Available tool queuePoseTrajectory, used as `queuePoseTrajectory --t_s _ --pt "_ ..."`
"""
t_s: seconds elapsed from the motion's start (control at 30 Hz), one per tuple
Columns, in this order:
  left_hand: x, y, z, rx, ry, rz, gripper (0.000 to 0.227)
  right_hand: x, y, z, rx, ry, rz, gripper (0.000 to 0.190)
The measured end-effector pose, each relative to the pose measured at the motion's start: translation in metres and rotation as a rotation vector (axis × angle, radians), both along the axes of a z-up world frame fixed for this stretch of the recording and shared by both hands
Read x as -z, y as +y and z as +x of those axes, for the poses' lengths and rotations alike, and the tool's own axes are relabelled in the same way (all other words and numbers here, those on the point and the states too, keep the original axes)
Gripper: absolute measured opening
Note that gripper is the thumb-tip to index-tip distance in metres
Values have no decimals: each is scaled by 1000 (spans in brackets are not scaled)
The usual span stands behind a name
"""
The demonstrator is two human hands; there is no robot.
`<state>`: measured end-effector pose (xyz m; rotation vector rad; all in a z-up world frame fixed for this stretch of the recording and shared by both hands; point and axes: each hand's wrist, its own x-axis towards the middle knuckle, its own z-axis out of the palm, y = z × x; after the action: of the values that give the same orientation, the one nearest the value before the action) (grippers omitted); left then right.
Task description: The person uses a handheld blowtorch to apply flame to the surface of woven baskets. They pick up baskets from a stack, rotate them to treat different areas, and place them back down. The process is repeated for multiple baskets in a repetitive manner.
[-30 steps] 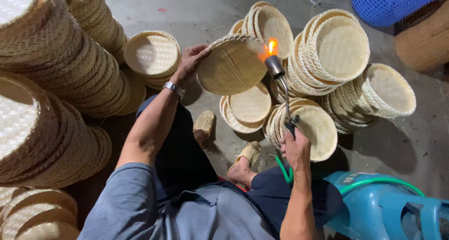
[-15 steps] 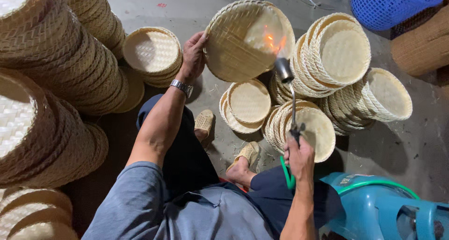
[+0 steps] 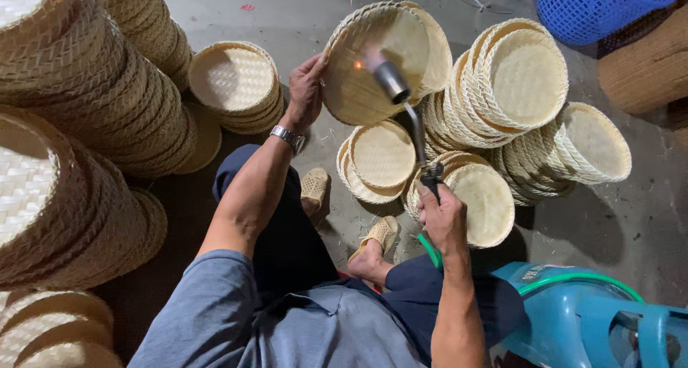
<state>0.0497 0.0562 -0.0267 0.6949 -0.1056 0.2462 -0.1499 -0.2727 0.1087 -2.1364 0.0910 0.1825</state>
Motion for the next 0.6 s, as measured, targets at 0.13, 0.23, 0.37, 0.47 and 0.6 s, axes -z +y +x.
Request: queuePoseTrajectory --t_s 0.13,0.23,0.37,0.47,0.6 --pt "5 3 4 -29 -15 13 35 -15 -8 11 -13 -73 -61 38" --pt "9 4 4 -26 -8 8 35 -23 -16 24 43 -100 -66 33" --pt "6 8 7 -36 -11 -18 34 -28 -28 27 133 -5 29 42" --pt "6 13 6 -47 0 -47 31 -20 -35 13 127 -1 32 38" --pt "6 15 5 3 27 -166 26 -3 -33 -9 97 42 22 31"
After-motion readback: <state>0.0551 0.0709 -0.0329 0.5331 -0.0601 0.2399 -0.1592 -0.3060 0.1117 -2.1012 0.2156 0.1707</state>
